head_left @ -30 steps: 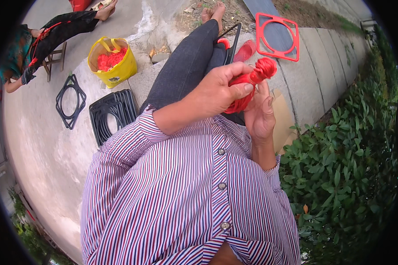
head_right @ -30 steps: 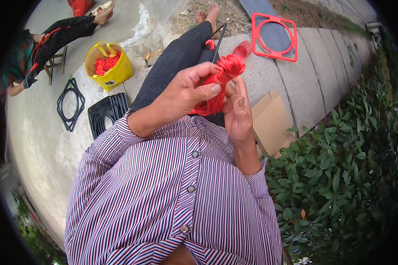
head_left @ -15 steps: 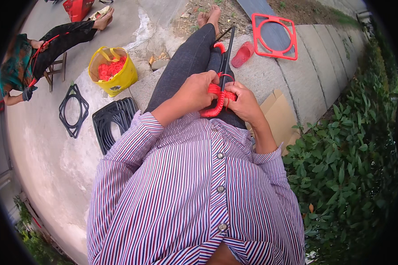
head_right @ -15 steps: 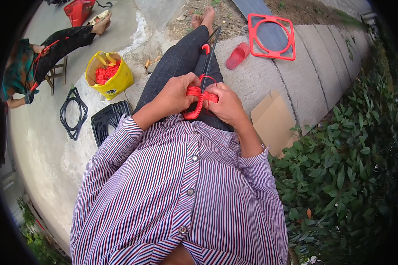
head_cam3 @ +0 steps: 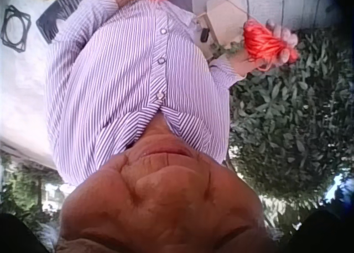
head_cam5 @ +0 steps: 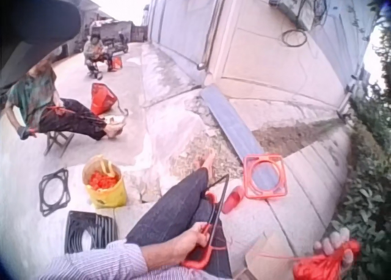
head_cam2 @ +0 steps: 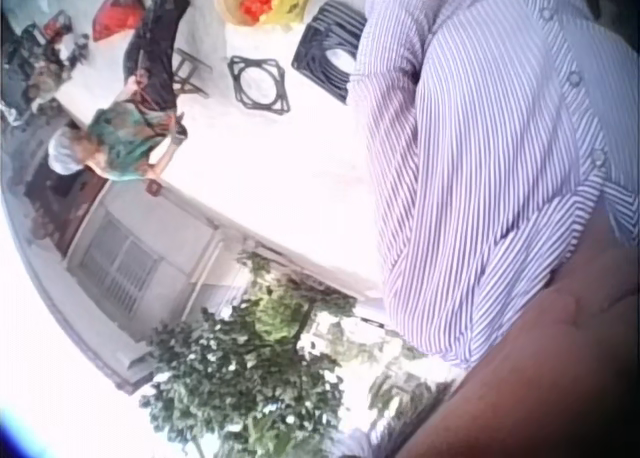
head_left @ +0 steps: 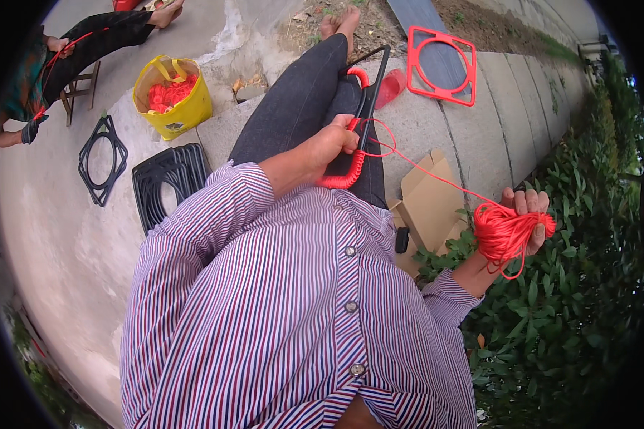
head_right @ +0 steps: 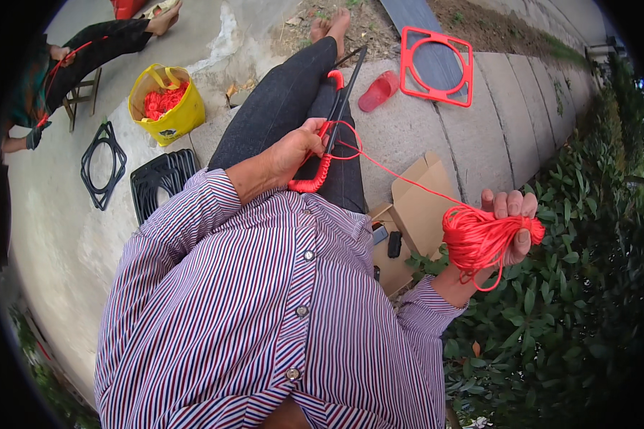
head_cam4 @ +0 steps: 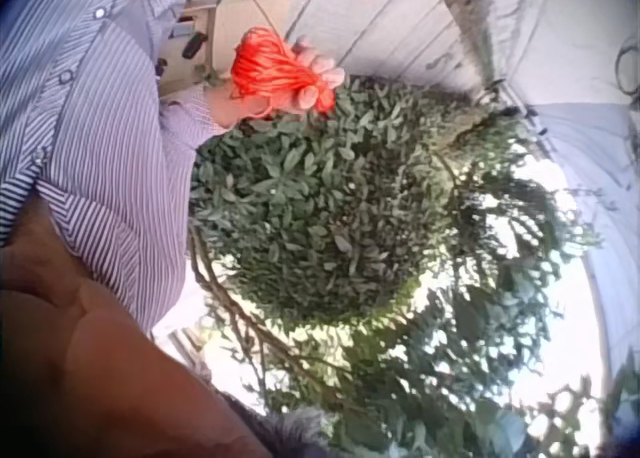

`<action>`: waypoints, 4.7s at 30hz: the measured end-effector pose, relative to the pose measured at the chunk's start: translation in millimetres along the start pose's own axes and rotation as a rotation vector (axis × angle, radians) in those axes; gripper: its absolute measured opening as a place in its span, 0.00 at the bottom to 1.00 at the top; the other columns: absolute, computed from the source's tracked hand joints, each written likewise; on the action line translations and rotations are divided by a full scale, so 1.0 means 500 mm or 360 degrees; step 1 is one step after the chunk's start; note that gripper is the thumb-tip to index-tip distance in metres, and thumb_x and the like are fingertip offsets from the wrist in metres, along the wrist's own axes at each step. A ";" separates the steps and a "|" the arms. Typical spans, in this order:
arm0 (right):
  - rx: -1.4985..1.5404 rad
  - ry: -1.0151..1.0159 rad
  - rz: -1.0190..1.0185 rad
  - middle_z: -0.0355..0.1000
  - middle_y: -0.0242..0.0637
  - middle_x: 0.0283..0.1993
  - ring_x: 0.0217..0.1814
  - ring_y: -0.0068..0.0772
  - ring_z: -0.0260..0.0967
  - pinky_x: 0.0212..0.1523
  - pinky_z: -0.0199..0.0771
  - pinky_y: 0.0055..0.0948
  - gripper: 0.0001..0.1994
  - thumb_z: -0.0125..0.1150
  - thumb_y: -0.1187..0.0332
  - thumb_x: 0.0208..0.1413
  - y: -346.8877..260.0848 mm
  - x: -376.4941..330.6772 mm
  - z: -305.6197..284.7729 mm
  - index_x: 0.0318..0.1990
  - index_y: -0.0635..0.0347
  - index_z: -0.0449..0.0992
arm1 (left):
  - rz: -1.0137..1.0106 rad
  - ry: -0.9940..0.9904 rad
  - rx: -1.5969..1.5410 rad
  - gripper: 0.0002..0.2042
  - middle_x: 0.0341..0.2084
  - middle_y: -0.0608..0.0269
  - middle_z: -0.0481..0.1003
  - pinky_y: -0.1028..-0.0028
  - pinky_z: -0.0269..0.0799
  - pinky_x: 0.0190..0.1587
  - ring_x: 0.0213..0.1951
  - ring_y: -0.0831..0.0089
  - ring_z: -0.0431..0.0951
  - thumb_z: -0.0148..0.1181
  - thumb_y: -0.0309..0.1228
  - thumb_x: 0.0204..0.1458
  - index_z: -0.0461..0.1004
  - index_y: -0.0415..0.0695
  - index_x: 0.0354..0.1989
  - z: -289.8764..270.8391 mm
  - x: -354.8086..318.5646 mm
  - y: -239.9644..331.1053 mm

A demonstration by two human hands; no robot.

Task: Winding a red cord or rope onto a plastic frame while sitting outdoors.

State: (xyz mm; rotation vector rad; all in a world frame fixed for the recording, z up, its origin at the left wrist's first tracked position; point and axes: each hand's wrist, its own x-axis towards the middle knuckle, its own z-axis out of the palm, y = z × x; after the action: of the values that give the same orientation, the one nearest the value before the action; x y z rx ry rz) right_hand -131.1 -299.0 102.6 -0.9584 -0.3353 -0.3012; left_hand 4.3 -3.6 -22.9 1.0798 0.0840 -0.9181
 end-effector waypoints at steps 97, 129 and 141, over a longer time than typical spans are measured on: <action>0.0418 0.0216 0.0058 0.59 0.34 0.29 0.27 0.26 0.56 0.37 0.62 0.34 0.15 0.49 0.63 0.57 0.052 0.051 0.026 0.47 0.65 0.65 | 0.0128 0.0075 0.0374 0.06 0.18 0.75 0.68 0.84 0.48 0.16 0.15 0.89 0.58 0.63 0.28 0.50 0.70 0.47 0.28 -0.013 -0.055 0.081; 0.0457 0.0339 0.1145 0.67 0.40 0.25 0.25 0.34 0.66 0.29 0.69 0.31 0.26 0.41 0.50 0.64 0.281 -0.049 0.091 0.48 0.69 0.69 | 0.1206 -0.0211 0.1413 0.18 0.52 0.54 0.66 0.63 0.55 0.60 0.56 0.61 0.62 0.64 0.37 0.49 0.74 0.42 0.46 0.064 -0.079 0.047; 0.0536 0.0161 0.0789 0.69 0.36 0.27 0.17 0.15 0.52 0.16 0.50 0.17 0.18 0.49 0.61 0.62 0.293 0.028 0.018 0.47 0.70 0.72 | 0.1119 -0.0110 0.0853 0.18 0.41 0.62 0.71 0.69 0.69 0.51 0.44 0.70 0.73 0.60 0.24 0.48 0.73 0.45 0.50 -0.045 -0.120 0.185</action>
State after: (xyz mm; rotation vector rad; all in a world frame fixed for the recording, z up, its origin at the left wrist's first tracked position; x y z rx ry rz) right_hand -61.8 -213.7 4.5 -0.6629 -0.0447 0.1574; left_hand 36.8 64.4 60.8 1.4328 -0.5979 -0.3326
